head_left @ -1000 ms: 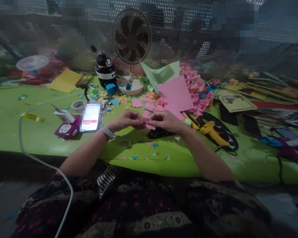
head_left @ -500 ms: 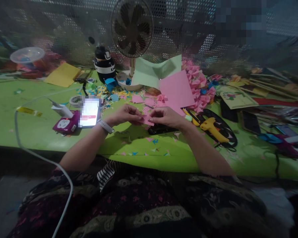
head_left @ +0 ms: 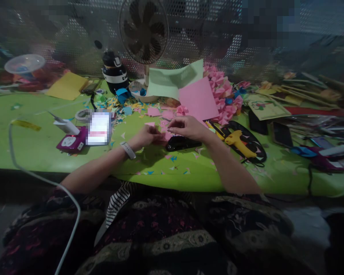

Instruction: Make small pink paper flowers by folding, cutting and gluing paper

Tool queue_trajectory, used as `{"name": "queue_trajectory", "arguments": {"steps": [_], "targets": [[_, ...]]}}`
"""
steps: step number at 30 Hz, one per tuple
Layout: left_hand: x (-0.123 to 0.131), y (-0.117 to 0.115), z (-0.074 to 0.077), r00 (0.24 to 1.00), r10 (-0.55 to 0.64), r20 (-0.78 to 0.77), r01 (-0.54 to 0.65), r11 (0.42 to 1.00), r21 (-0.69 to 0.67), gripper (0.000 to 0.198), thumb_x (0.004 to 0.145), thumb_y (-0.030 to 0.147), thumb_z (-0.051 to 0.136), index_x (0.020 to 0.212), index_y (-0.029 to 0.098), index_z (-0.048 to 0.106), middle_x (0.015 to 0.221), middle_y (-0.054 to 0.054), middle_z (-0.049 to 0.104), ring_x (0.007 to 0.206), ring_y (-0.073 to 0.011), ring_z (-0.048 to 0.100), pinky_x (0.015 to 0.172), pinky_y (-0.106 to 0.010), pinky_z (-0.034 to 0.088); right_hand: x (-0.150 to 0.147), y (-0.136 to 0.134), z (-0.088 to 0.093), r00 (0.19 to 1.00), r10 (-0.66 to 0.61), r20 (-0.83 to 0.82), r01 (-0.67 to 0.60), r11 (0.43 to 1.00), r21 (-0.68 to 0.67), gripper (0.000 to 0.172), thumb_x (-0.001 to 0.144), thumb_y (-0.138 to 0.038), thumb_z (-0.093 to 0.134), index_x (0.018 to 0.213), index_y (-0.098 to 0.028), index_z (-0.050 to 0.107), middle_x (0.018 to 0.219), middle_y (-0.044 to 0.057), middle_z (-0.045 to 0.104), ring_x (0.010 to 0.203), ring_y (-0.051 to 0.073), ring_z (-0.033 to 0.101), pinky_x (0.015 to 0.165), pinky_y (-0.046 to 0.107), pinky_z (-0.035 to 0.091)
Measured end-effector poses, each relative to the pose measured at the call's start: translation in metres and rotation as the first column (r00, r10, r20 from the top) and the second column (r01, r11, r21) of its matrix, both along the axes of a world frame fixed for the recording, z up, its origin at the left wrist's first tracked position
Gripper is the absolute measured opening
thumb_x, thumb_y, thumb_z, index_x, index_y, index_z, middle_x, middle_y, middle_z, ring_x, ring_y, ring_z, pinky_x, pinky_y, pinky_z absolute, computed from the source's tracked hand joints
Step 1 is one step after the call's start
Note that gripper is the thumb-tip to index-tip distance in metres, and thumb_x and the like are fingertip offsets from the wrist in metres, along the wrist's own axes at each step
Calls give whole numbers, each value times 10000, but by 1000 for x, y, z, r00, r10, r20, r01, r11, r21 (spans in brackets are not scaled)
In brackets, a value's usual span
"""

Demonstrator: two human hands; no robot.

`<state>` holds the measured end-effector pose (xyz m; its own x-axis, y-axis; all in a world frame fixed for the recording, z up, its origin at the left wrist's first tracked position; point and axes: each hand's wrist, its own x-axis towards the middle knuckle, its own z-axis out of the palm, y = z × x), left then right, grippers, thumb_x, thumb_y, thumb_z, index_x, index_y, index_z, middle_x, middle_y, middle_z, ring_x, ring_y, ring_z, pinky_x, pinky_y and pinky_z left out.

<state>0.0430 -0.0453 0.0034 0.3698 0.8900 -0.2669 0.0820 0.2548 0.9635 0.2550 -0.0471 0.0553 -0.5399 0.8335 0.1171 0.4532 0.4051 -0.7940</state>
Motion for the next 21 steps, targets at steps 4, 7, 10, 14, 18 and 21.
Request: {"name": "queue_trajectory", "arguments": {"steps": [4,7,10,14,18,21], "targets": [[7,-16,-6,998,64,-22,-64,998,-1,190,649,189,880,669,135,699,685,-53,745,650,-163,703,710,-288,587,-3,-1,0,999,-37,3,36,998,53,220,802,-353,684,898,-155,705,881,66,713,783,171,622,755,320,480],[8,-26,-4,992,116,55,-109,988,-104,166,693,187,854,701,125,700,742,-64,760,678,-157,716,711,-281,592,-7,-2,-2,998,-64,7,63,995,81,185,812,-328,677,886,-161,704,873,65,712,783,175,624,757,324,482],[9,-34,0,982,166,91,-152,979,-137,125,751,176,815,734,111,709,756,-64,760,677,-136,715,712,-263,587,-12,-3,-5,997,-69,19,67,994,81,177,824,-312,665,898,-157,702,886,73,712,806,186,634,772,336,483],[10,-41,2,973,211,98,-192,966,-174,103,778,157,794,736,121,707,757,-52,759,677,-134,719,695,-256,587,-15,-3,-10,996,-77,39,72,990,120,161,829,-294,650,882,-152,701,869,75,705,804,183,623,770,333,474],[12,-43,-2,978,199,54,-186,964,-189,123,751,156,816,712,139,700,708,-32,748,622,-134,701,677,-271,588,-16,-2,-12,997,-60,40,54,989,138,150,828,-281,643,882,-154,701,881,72,710,812,179,620,774,323,469],[15,-43,-2,989,146,10,-142,977,-157,106,761,179,807,719,138,718,675,-33,740,606,-136,690,678,-273,582,-17,-2,-14,996,-69,53,60,986,158,137,831,-266,632,880,-160,704,897,70,716,833,182,623,781,316,465]]}}
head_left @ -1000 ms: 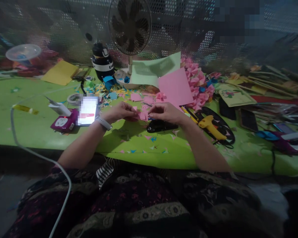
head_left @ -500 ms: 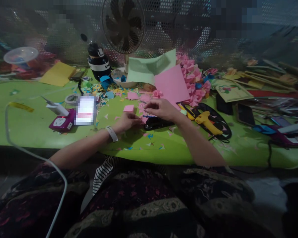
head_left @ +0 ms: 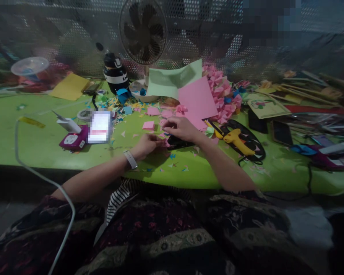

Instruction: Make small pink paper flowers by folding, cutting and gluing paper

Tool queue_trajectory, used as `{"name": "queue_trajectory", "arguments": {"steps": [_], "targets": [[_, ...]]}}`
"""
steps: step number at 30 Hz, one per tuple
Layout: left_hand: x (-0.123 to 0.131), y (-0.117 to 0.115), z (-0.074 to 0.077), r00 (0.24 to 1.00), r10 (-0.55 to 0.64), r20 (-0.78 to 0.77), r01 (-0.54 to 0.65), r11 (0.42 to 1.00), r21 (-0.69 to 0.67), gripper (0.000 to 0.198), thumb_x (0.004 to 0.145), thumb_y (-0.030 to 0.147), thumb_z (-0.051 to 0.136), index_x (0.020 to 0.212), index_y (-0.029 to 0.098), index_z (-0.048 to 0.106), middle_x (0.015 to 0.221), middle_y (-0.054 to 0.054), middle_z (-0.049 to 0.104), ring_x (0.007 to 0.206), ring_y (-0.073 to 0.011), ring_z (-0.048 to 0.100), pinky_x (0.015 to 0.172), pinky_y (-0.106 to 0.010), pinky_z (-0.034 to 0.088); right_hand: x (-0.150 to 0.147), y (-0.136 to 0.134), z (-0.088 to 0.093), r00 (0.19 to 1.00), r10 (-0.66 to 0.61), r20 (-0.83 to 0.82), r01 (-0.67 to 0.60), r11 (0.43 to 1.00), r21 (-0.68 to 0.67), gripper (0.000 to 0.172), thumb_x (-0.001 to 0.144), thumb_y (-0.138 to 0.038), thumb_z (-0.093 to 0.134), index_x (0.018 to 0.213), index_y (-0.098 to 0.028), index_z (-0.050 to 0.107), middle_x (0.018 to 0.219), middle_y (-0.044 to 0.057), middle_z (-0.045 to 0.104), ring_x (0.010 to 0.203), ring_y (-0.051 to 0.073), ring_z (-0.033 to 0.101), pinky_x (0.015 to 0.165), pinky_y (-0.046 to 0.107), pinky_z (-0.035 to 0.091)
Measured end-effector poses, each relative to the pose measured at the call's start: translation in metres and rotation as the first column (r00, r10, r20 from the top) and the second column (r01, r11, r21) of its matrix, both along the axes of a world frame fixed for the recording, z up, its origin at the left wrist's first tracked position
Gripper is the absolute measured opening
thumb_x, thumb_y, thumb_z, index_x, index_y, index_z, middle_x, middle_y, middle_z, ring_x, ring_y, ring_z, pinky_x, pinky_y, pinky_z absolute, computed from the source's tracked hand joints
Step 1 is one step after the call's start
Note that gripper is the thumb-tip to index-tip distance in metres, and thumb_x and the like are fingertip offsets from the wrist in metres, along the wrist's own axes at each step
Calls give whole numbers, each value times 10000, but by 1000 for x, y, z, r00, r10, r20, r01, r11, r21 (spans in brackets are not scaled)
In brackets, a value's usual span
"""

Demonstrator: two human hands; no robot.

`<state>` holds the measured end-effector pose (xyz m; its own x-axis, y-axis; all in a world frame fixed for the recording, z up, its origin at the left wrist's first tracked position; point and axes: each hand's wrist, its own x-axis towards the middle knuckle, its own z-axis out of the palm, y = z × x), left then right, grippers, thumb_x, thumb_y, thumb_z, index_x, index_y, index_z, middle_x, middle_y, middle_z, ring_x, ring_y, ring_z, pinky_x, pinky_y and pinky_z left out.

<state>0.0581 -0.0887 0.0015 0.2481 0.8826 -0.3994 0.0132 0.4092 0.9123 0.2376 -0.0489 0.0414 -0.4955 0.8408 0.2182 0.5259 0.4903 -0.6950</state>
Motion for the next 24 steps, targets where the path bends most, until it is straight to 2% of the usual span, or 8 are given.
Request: {"name": "queue_trajectory", "arguments": {"steps": [6,10,14,24], "targets": [[3,-1,4,999,31,14,-30,997,-76,145,760,173,801,660,153,697,684,-43,741,625,-143,695,719,-296,581,-7,3,-6,992,-59,114,56,998,36,128,829,-221,615,872,-151,713,921,78,723,814,178,614,758,296,436],[6,-5,3,999,31,-32,-33,998,-49,123,769,153,779,669,151,709,639,-36,723,583,-134,677,716,-295,576,-13,6,-9,981,-82,177,69,995,78,144,834,-210,598,879,-141,717,909,82,719,799,179,598,730,285,404],[10,-8,3,997,74,-6,-74,994,-75,183,793,94,728,625,149,681,616,-34,711,562,-130,673,714,-305,579,-19,8,-9,967,-113,230,87,989,122,147,837,-207,583,854,-143,714,883,73,714,788,179,577,701,281,369],[13,-10,-2,994,96,60,-89,989,-117,185,793,128,749,634,168,663,600,-38,716,554,-144,684,669,-305,594,-24,3,-6,936,-137,323,121,990,70,194,904,-195,509,845,-154,689,904,87,703,770,178,559,687,301,350]]}}
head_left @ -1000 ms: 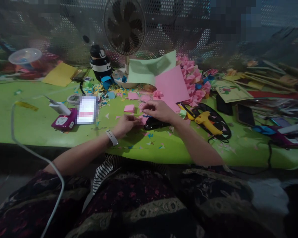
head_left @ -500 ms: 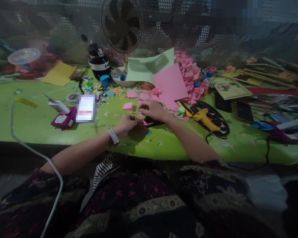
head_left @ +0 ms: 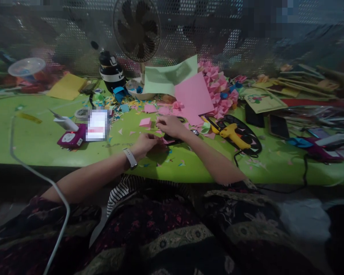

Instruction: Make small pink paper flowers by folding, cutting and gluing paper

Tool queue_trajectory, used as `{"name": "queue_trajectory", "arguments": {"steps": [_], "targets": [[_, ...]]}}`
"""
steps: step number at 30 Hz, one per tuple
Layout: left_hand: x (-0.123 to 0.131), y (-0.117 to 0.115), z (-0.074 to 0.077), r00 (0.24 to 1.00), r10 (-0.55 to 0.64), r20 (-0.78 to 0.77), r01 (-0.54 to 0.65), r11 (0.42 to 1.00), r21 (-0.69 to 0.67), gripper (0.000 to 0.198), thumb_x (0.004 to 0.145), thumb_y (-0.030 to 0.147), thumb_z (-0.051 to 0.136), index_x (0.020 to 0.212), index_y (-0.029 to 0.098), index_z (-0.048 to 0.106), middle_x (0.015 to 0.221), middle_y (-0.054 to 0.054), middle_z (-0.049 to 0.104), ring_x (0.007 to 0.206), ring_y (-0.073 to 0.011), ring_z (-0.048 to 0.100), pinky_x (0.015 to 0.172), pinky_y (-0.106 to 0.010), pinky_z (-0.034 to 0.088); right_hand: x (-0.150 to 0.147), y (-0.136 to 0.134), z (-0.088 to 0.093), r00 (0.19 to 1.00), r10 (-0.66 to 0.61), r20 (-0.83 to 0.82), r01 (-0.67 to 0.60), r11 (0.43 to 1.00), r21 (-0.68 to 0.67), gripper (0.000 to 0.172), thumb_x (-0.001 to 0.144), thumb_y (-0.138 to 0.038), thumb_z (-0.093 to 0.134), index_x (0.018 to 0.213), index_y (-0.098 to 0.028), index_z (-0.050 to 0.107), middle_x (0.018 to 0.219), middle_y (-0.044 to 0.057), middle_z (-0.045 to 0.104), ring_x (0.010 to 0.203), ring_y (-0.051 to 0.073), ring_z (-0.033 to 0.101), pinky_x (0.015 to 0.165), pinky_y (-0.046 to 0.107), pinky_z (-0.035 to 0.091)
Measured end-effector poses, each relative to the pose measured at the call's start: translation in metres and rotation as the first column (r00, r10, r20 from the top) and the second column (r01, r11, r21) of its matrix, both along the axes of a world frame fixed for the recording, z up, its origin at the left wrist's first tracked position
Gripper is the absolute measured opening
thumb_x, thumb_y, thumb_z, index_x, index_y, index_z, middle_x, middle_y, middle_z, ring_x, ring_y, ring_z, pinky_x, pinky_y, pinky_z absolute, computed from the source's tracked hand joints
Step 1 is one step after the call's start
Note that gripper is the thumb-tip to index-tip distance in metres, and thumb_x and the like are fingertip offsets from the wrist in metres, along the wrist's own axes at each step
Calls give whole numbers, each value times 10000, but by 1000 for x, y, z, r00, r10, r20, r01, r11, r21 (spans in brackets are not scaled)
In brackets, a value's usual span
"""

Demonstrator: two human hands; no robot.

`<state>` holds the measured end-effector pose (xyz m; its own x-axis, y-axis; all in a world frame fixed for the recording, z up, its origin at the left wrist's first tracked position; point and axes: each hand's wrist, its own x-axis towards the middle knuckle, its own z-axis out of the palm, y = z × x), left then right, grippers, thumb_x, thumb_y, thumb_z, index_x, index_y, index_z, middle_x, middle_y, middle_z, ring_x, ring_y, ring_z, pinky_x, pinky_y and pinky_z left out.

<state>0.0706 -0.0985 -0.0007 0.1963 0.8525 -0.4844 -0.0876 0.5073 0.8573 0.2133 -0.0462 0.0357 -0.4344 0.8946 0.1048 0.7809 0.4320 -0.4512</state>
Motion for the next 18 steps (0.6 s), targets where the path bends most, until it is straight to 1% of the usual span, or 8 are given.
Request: {"name": "queue_trajectory", "arguments": {"steps": [4,8,12,18], "targets": [[2,-3,5,999,20,-34,-20,1000,-2,196,800,82,720,626,151,662,592,-42,711,533,-133,675,658,-289,585,-3,-2,0,1000,-2,29,2,1000,-15,207,917,-179,492,836,-151,681,927,95,702,796,178,565,698,299,352],[4,-5,11,996,40,-75,-40,999,-3,196,803,62,693,625,137,658,581,-42,697,523,-148,670,672,-317,586,-5,-1,-3,998,7,62,-8,1000,7,232,921,-182,469,831,-147,679,939,96,702,809,183,564,705,299,344],[4,-6,11,996,49,-71,-50,999,-8,175,805,63,687,649,139,660,599,-40,698,546,-157,677,722,-355,593,-5,-1,-5,997,7,77,-9,1000,23,238,925,-185,457,825,-152,670,930,87,693,797,178,555,704,299,336],[6,-7,14,996,56,-76,-58,998,-18,200,815,46,681,639,135,645,585,-42,687,536,-151,670,698,-350,588,-3,2,-8,998,14,62,-15,1000,12,215,927,-191,476,784,-169,635,917,88,685,776,177,543,686,314,336]]}}
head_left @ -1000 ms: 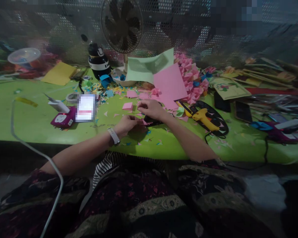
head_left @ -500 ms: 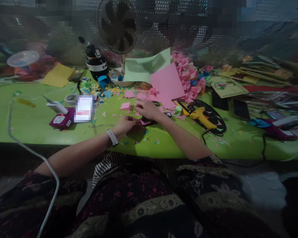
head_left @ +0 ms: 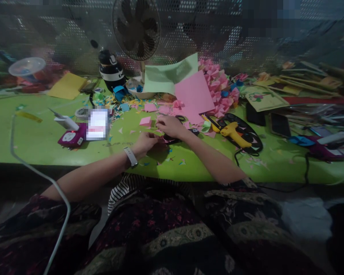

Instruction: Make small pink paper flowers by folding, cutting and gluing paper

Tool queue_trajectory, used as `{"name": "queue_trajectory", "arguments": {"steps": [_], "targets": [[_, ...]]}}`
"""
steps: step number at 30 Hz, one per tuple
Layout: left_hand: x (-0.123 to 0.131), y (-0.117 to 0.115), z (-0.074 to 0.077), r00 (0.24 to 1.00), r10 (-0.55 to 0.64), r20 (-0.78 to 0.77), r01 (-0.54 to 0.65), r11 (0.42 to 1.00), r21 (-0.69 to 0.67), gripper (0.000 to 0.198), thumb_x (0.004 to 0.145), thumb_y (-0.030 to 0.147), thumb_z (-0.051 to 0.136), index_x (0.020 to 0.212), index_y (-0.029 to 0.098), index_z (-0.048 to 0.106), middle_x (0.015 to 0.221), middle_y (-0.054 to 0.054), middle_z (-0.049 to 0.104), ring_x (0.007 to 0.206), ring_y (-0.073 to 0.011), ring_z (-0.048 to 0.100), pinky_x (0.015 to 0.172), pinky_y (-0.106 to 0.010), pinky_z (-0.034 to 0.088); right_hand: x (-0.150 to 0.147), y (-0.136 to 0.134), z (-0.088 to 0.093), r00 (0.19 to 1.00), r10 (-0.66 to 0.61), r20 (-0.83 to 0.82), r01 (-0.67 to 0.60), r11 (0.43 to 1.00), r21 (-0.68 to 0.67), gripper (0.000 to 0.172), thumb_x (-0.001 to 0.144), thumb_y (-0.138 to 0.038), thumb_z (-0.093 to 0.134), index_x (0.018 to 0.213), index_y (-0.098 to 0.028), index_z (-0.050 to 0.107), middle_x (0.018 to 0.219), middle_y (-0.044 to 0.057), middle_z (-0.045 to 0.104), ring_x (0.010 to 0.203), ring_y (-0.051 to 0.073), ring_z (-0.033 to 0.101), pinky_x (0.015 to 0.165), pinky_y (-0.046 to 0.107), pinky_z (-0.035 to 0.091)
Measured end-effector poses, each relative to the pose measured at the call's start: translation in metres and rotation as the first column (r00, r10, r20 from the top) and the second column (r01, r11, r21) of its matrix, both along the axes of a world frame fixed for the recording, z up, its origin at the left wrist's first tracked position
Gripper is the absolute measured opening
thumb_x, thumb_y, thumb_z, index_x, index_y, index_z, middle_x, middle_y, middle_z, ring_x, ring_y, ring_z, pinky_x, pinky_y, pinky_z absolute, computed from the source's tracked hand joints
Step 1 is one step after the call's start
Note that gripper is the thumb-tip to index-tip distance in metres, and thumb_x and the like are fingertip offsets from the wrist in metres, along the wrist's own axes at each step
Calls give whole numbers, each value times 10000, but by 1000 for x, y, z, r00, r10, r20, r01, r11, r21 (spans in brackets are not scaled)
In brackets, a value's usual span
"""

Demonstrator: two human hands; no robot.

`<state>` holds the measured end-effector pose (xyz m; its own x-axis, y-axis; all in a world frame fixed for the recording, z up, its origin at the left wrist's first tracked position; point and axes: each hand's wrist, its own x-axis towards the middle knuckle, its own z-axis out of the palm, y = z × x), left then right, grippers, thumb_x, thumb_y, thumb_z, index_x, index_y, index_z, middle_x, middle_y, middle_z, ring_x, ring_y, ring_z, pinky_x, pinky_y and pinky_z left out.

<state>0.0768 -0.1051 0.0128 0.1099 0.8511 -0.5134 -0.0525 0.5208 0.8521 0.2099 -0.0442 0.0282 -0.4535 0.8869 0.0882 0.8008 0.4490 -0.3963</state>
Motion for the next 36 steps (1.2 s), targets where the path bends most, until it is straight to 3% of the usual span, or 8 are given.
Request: {"name": "queue_trajectory", "arguments": {"steps": [21,36], "targets": [[-8,12,-20,999,-34,-14,35,997,64,168,760,99,754,627,157,670,614,-29,703,542,-133,657,686,-302,570,3,5,-3,998,28,-58,-31,998,-46,192,878,-188,519,849,-140,702,912,83,714,803,177,578,702,285,361],[-10,12,-12,997,-78,-1,78,997,12,168,768,87,741,625,151,681,621,-31,711,583,-145,687,742,-311,584,3,4,0,996,27,-82,-33,997,-73,200,858,-159,533,874,-123,729,934,83,725,837,169,587,718,262,358]]}}
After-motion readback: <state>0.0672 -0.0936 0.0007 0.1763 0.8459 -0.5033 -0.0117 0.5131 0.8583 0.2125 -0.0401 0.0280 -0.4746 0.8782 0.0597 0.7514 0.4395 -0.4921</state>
